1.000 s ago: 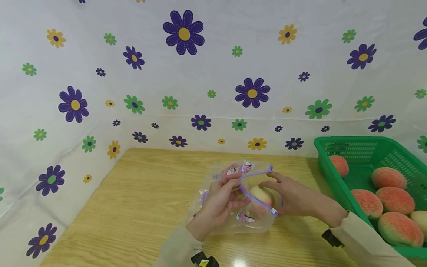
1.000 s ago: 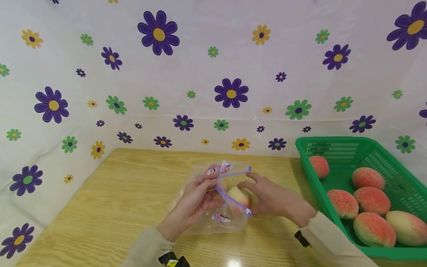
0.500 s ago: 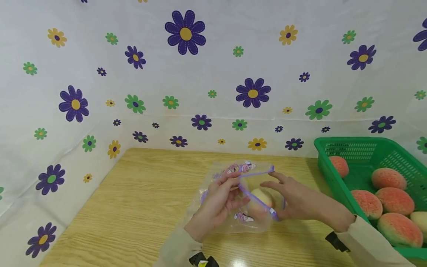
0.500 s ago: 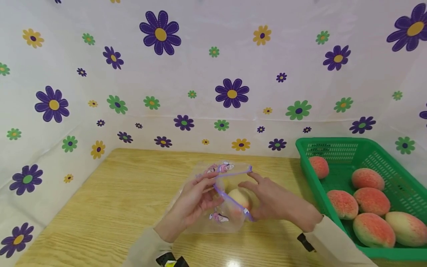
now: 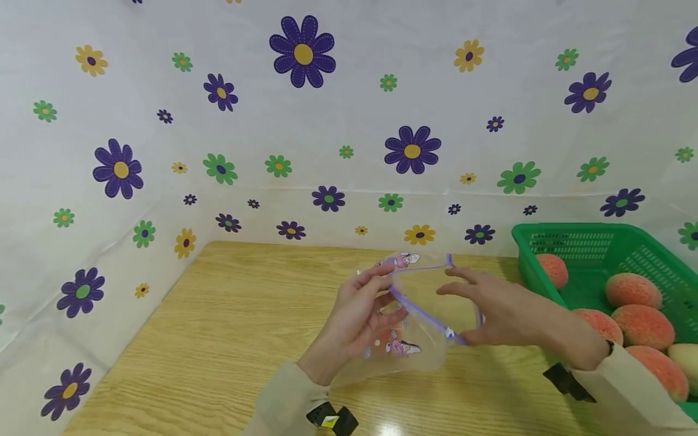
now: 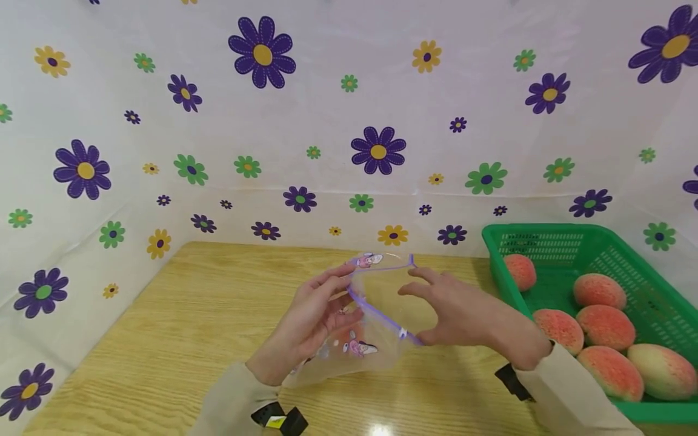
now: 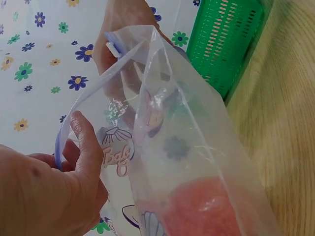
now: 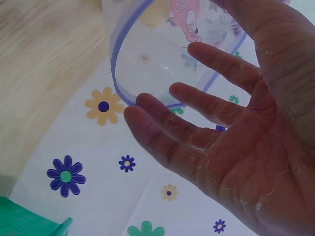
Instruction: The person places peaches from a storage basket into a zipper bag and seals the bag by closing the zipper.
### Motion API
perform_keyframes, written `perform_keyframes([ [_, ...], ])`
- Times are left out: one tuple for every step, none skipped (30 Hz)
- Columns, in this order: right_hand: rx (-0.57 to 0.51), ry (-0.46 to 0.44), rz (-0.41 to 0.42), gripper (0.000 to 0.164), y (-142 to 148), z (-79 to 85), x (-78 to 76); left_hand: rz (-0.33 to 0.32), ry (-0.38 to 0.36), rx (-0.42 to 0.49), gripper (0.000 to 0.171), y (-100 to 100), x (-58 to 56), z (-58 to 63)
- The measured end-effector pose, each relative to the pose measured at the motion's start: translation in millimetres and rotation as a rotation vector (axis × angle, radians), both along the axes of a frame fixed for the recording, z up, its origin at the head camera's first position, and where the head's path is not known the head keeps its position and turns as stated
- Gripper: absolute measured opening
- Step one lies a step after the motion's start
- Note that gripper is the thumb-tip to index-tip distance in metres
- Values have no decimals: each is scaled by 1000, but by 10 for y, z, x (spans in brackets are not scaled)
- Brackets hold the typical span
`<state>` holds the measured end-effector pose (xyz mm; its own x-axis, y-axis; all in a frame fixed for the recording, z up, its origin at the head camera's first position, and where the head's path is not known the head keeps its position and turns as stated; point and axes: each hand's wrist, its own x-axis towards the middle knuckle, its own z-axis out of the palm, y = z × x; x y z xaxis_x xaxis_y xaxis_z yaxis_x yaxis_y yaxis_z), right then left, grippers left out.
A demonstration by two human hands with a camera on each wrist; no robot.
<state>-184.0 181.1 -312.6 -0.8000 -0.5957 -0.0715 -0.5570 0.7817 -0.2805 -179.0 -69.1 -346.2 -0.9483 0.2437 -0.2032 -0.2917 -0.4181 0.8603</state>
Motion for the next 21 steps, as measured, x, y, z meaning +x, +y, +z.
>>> perform_keyframes([
  [-6, 1, 3, 67, 21, -3, -5, -3, -1, -3, 30, 2, 1, -2],
  [-15, 3, 6, 65, 46, -7, -8, -6, -1, -6, 30, 4, -2, -8],
  [-27, 3, 5, 61, 70, -9, -8, -10, 0, -10, 30, 4, -3, -15],
  [-37, 9, 7, 58, 97, -9, -9, -15, -1, -11, 29, 5, -3, -23],
  [-47, 16, 10, 56, 125, -8, -7, -22, -1, -10, 29, 5, -1, -30],
  [-56, 30, 17, 53, 154, -5, -7, -26, -4, -8, 28, 6, -1, -39],
  [-64, 43, 22, 50, 182, 0, -5, -31, -8, -8, 28, 7, -1, -49],
  [-72, 58, 28, 48, 209, 6, -3, -34, -14, -9, 28, 7, 0, -60],
  [-76, 73, 32, 46, 234, 14, 0, -38, -17, -11, 29, 8, 4, -69],
  [-82, 88, 41, 44, 259, 23, 1, -41, -21, -15, 30, 9, 8, -79],
  [-84, 101, 41, 43, 281, 35, 4, -44, -21, -18, 31, 10, 12, -89],
  [-83, 114, 37, 42, 303, 49, 7, -44, -25, -22, 32, 12, 14, -97],
  [-81, 123, 28, 41, 325, 65, 11, -45, -25, -26, 34, 15, 18, -106],
  [-78, 133, 18, 41, 347, 81, 14, -45, -25, -28, 35, 18, 23, -112],
  [-74, 143, 6, 41, 369, 96, 17, -45, -24, -29, 35, 21, 25, -116],
  [-69, 152, -6, 40, 391, 110, 17, -43, -24, -30, 36, 23, 28, -122],
  [-61, 163, -15, 41, 416, 122, 18, -41, -25, -30, 36, 25, 30, -125],
  [-55, 174, -19, 41, 442, 132, 16, -37, -27, -32, 36, 27, 32, -126],
  [-53, 188, -18, 41, 469, 139, 13, -35, -26, -34, 37, 28, 34, -126],
  [-51, 207, -16, 41, 497, 145, 9, -32, -27, -36, 37, 29, 35, -126],
  [-51, 222, -14, 41, 526, 152, 6, -31, -26, -39, 37, 29, 34, -127],
])
